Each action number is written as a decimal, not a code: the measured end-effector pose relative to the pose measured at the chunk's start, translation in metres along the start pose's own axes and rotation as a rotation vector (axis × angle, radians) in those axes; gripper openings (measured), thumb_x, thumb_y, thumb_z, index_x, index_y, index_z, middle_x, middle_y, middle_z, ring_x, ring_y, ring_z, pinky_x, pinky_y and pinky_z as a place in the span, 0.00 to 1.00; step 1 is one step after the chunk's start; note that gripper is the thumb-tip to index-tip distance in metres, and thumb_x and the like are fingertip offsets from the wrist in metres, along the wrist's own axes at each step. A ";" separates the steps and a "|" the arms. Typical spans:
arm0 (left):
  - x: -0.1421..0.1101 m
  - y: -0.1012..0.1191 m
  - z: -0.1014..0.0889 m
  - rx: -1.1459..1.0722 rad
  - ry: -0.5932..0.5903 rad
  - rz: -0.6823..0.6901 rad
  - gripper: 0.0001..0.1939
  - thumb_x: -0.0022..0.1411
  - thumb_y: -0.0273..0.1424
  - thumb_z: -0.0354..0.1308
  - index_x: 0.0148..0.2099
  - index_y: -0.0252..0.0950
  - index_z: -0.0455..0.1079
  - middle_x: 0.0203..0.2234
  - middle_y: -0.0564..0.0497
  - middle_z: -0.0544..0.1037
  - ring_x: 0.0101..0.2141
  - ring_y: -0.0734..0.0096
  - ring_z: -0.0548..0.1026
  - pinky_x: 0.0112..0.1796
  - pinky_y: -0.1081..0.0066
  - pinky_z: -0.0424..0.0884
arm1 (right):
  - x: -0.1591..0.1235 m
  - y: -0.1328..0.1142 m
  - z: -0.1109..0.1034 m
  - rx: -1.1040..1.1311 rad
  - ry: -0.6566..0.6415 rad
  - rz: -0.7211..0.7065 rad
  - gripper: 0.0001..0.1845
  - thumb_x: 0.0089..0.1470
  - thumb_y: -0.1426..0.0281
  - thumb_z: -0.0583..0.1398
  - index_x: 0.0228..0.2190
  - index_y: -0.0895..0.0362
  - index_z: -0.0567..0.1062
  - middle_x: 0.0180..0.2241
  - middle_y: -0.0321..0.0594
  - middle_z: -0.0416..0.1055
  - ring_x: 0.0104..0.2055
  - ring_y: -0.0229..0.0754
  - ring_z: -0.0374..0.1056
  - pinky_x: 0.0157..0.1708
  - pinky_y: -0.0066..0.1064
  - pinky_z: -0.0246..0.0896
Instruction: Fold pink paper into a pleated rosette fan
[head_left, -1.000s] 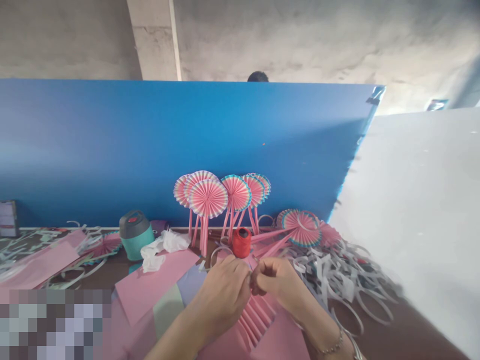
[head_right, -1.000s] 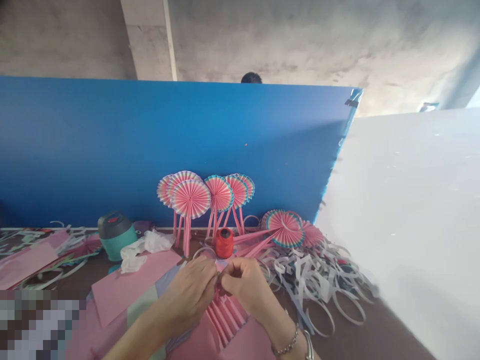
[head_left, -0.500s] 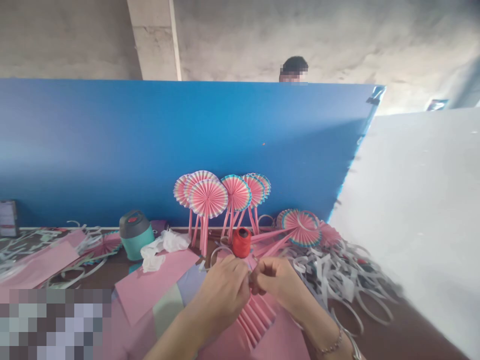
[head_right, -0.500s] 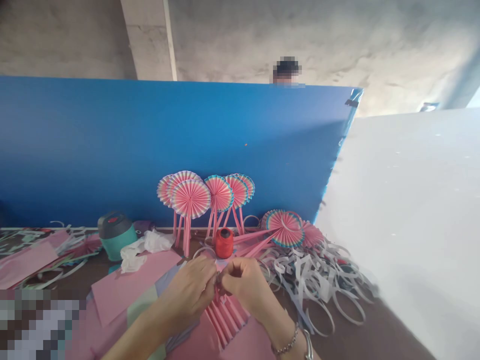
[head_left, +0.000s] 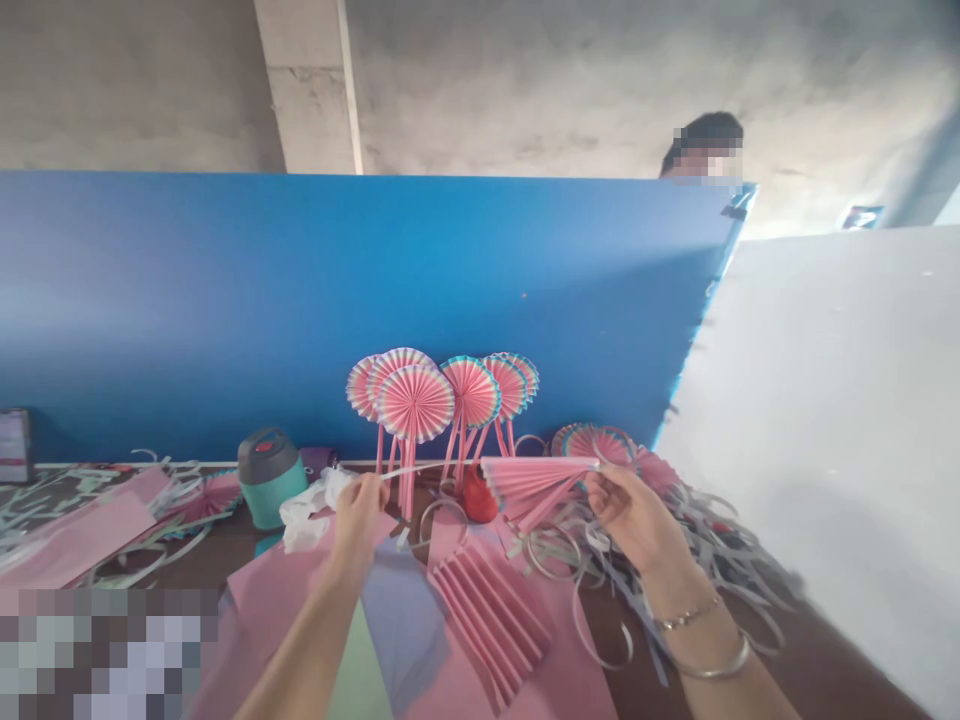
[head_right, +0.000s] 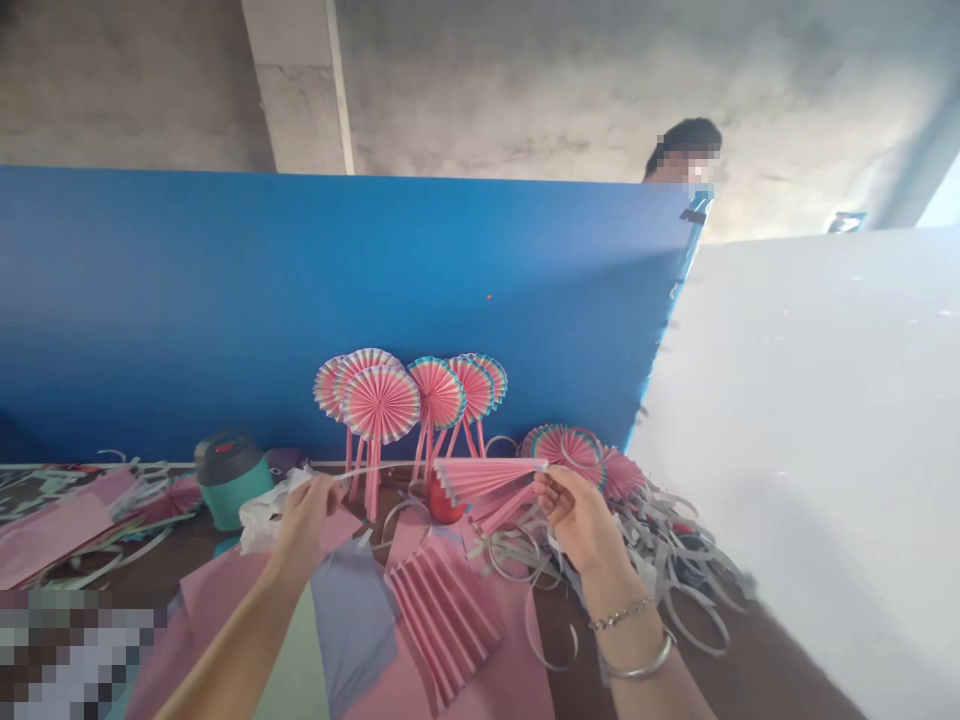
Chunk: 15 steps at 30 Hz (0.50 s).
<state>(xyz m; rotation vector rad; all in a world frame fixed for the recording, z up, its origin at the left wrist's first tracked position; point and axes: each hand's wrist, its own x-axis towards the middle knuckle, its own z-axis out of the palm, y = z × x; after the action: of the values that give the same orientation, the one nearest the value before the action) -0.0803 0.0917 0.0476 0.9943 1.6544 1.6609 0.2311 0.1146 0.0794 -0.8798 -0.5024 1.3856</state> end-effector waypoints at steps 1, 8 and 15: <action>0.004 -0.004 -0.001 -0.035 0.044 -0.050 0.11 0.44 0.37 0.44 0.19 0.36 0.51 0.14 0.57 0.55 0.19 0.80 0.53 0.23 0.77 0.50 | 0.003 -0.003 -0.002 0.048 0.033 -0.002 0.09 0.36 0.78 0.63 0.24 0.60 0.69 0.21 0.36 0.69 0.21 0.30 0.65 0.19 0.17 0.63; -0.009 -0.005 0.008 -0.121 -0.239 -0.290 0.17 0.49 0.42 0.54 0.20 0.34 0.57 0.14 0.55 0.63 0.16 0.81 0.60 0.21 0.79 0.55 | -0.002 0.007 0.007 0.140 0.028 0.038 0.07 0.40 0.79 0.61 0.24 0.60 0.68 0.21 0.36 0.70 0.22 0.30 0.66 0.19 0.15 0.63; -0.062 0.005 0.033 -0.679 -0.880 -0.477 0.26 0.43 0.42 0.70 0.43 0.35 0.72 0.47 0.42 0.74 0.46 0.60 0.74 0.44 0.66 0.69 | -0.024 0.062 0.027 0.005 -0.153 0.176 0.11 0.36 0.73 0.68 0.24 0.63 0.72 0.23 0.39 0.72 0.23 0.32 0.67 0.23 0.20 0.64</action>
<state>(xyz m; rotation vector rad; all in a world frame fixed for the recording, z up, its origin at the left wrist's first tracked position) -0.0186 0.0584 0.0452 0.7240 0.5980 1.0706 0.1680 0.0950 0.0519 -0.8334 -0.5477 1.6228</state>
